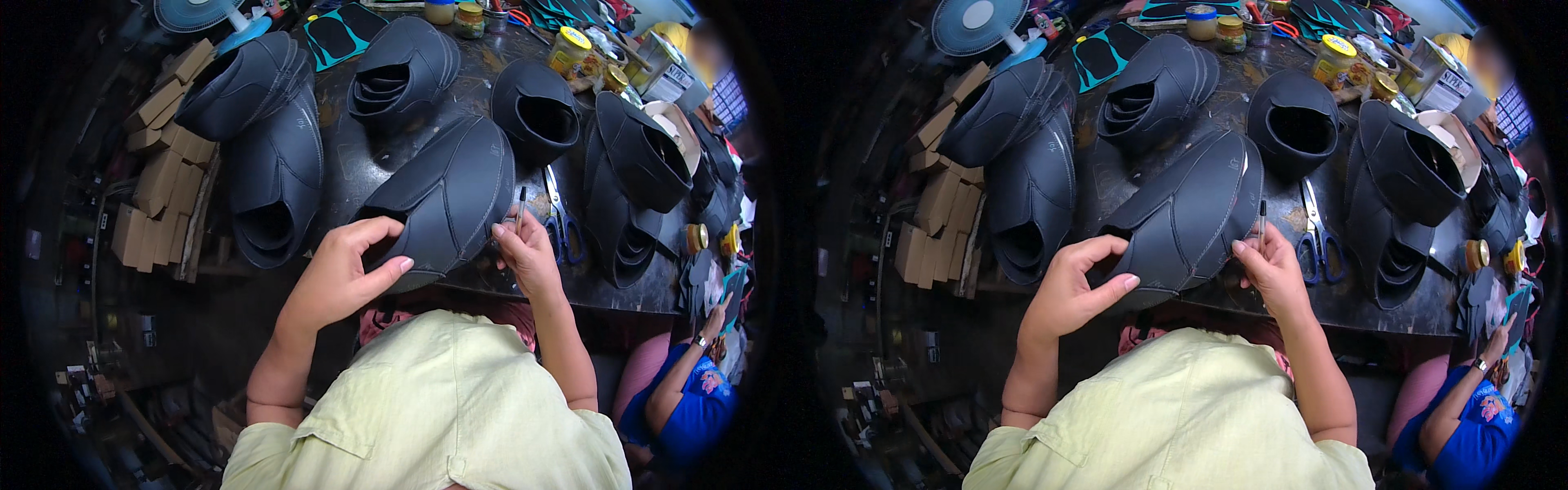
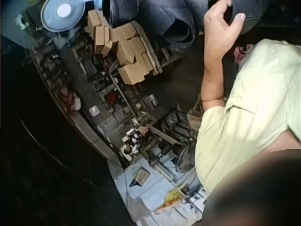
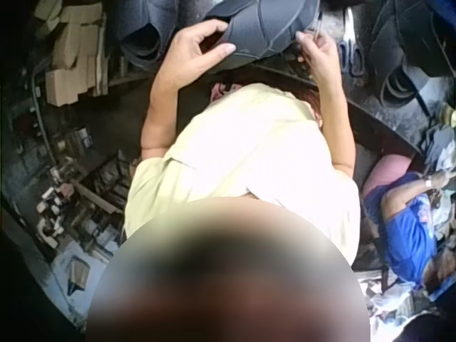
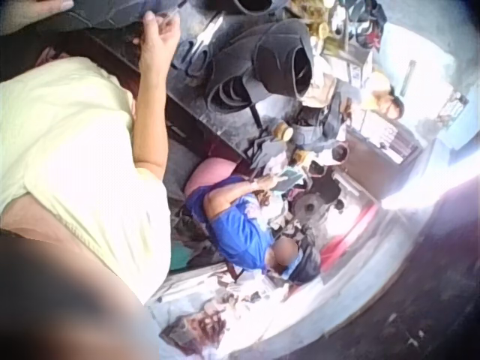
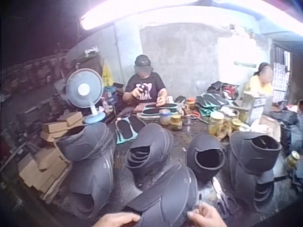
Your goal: The person trims excess material from the interior of a black slipper using scissors, then marks the exterior with a pen. They handle multiple slippers and a colorful tote bag, retrieving a small black item from the bag.
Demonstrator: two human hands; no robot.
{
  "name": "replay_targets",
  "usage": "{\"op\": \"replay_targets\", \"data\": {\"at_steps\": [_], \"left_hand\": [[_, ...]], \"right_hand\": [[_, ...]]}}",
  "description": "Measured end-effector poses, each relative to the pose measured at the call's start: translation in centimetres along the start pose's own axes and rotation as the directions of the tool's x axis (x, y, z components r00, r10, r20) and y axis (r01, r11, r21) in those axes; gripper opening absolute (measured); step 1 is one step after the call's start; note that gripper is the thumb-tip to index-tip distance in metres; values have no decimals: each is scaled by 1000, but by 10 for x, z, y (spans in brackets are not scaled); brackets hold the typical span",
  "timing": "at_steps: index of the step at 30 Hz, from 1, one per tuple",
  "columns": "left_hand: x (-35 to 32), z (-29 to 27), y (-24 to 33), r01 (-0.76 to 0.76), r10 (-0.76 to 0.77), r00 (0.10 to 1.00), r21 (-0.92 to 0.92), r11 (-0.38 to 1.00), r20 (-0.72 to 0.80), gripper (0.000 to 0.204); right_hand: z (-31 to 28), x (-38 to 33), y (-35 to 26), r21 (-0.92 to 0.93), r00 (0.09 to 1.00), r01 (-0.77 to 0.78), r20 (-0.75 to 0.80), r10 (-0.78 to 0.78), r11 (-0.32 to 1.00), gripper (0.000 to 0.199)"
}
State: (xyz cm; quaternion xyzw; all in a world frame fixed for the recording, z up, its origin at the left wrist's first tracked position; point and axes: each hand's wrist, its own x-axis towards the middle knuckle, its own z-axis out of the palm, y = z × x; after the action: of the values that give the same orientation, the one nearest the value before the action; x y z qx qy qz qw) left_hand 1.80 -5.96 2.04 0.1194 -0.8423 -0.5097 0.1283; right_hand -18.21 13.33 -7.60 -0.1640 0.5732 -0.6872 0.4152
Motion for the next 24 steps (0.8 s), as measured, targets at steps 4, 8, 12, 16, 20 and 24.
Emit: {"op": "replay_targets", "data": {"at_steps": [4,8,12,16,20,24], "left_hand": [[-3,3,5,141,-142,990,77,987,15,19],[7,-9,1,147,-162,986,-279,949,-31,18],[14,-26,-4,164,-191,981,-602,781,20,34],[14,-23,-5,204,-229,972,-682,702,55,48],[16,-21,2,282,-196,960,-683,674,202,55],[9,-16,26,218,-168,976,-560,800,139,54]], "right_hand": [[-12,-10,3,-170,993,38,-100,-56,985,58],[-18,-14,-3,-310,952,171,-193,-238,935,34],[-18,-15,-16,-257,931,248,-204,-304,934,33],[-10,-23,-35,-261,852,488,-67,-520,833,49],[5,-33,-57,120,854,520,-31,-520,846,58],[28,-34,-79,54,765,638,75,-640,768,16]]}}
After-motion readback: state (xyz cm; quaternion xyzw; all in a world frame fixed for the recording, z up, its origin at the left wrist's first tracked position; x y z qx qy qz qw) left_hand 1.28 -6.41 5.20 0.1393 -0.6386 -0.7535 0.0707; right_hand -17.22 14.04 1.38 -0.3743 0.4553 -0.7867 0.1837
